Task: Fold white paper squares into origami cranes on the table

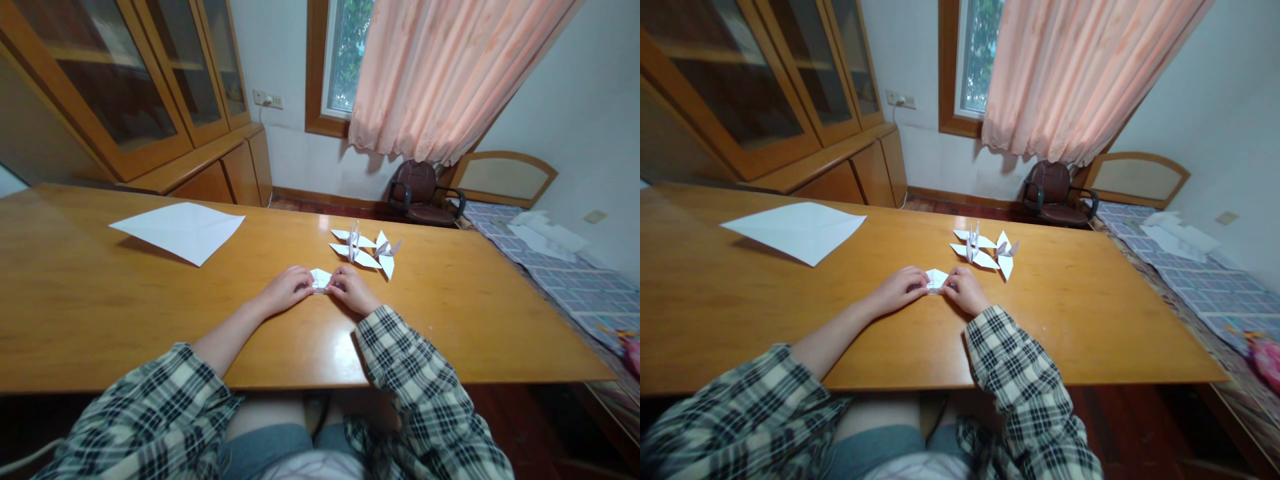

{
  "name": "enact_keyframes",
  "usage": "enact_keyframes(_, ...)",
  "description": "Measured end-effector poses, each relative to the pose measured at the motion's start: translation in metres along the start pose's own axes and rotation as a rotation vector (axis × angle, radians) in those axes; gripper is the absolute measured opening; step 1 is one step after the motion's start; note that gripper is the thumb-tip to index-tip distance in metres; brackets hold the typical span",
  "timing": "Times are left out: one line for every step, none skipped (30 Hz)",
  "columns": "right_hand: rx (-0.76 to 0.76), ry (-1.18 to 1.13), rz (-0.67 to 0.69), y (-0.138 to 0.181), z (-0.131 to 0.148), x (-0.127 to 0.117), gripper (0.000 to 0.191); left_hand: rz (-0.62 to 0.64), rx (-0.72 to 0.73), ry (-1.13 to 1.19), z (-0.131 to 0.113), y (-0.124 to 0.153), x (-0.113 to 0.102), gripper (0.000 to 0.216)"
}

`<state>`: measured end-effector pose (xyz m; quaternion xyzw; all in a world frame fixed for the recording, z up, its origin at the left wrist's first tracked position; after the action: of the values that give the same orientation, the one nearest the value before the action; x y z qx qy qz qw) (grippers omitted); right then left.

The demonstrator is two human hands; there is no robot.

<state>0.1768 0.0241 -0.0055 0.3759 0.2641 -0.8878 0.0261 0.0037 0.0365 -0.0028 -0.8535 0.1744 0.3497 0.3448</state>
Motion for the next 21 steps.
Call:
enact_keyframes(0.002,-0.001,0.001,0.0,0.0003,0.0,0.008,-0.007,-0.004,0.006,0.0,-0.0004,0.0002,0.02)
enact_keyframes(0.005,-0.003,0.0,0.0,0.0004,0.0,0.008,-0.013,-0.007,0.012,-0.0001,-0.0009,0.0003,0.02)
enact_keyframes(0.007,-0.001,-0.001,0.0,0.0003,0.0,0.009,-0.018,-0.008,0.015,-0.0003,-0.0015,0.0004,0.021)
enact_keyframes(0.008,0.006,-0.003,0.0001,0.0001,0.0001,0.009,-0.022,-0.007,0.016,-0.0005,-0.0021,0.0006,0.022)
enact_keyframes(0.008,0.019,-0.004,0.0002,-0.0003,0.0003,0.011,-0.026,-0.006,0.012,-0.0006,-0.0027,0.0008,0.022)
enact_keyframes(0.008,0.036,-0.004,0.0003,-0.0006,0.0005,0.012,-0.031,-0.006,0.005,-0.0007,-0.0033,0.0011,0.022)
enact_keyframes(0.008,0.055,-0.004,0.0004,-0.001,0.0008,0.013,-0.036,-0.009,-0.003,-0.0006,-0.0037,0.0016,0.022)
enact_keyframes(0.008,0.075,-0.002,0.0005,-0.0014,0.0011,0.014,-0.043,-0.013,-0.011,-0.0004,-0.0039,0.002,0.022)
enact_keyframes(0.007,0.092,0.003,0.0007,-0.0015,0.0015,0.015,-0.051,-0.019,-0.015,-0.0002,-0.0041,0.0026,0.022)
enact_keyframes(0.008,0.109,0.007,0.0007,-0.0016,0.0018,0.014,-0.06,-0.024,-0.018,0.0,-0.0042,0.0031,0.021)
enact_keyframes(0.008,0.125,0.015,0.0008,-0.0016,0.0023,0.014,-0.069,-0.029,-0.018,0.0003,-0.0042,0.0036,0.021)
enact_keyframes(0.009,0.14,0.021,0.0009,-0.0014,0.0026,0.013,-0.077,-0.034,-0.016,0.0005,-0.0041,0.0041,0.021)
enact_keyframes(0.01,0.152,0.03,0.001,-0.0011,0.0029,0.012,-0.085,-0.039,-0.015,0.0006,-0.0041,0.0046,0.021)
enact_keyframes(0.009,0.163,0.037,0.001,-0.0005,0.0031,0.011,-0.093,-0.043,-0.015,0.0007,-0.0042,0.005,0.022)
enact_keyframes(0.008,0.173,0.044,0.0011,0.0003,0.0032,0.01,-0.097,-0.045,-0.018,0.0005,-0.0043,0.0054,0.022)
enact_keyframes(0.005,0.181,0.05,0.0011,0.0014,0.0033,0.009,-0.1,-0.047,-0.025,0.0002,-0.0045,0.0058,0.023)
enact_keyframes(0.003,0.189,0.055,0.0011,0.0027,0.0033,0.009,-0.101,-0.048,-0.037,-0.0003,-0.0046,0.0061,0.023)
enact_keyframes(0.003,0.199,0.059,0.001,0.0039,0.0032,0.009,-0.1,-0.048,-0.053,-0.0007,-0.0048,0.0064,0.022)
enact_keyframes(0.005,0.21,0.063,0.0009,0.0052,0.0032,0.009,-0.097,-0.049,-0.07,-0.0013,-0.0048,0.0068,0.022)
enact_keyframes(0.008,0.221,0.067,0.0009,0.0063,0.0033,0.01,-0.094,-0.047,-0.084,-0.0018,-0.0049,0.0072,0.021)
enact_keyframes(0.013,0.232,0.07,0.0009,0.0073,0.0034,0.011,-0.091,-0.044,-0.095,-0.0023,-0.0048,0.0076,0.02)
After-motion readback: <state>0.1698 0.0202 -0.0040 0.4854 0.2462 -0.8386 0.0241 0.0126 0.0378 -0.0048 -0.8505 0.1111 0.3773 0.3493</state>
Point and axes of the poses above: each hand's wrist, its own y-axis away from the middle knuckle, its own x-axis out of the palm, z = x × y, the point moved 5 cm from there along -y, towards the middle knuckle, and after that the axes turned 12 degrees about -z, right-handed, at the moved point
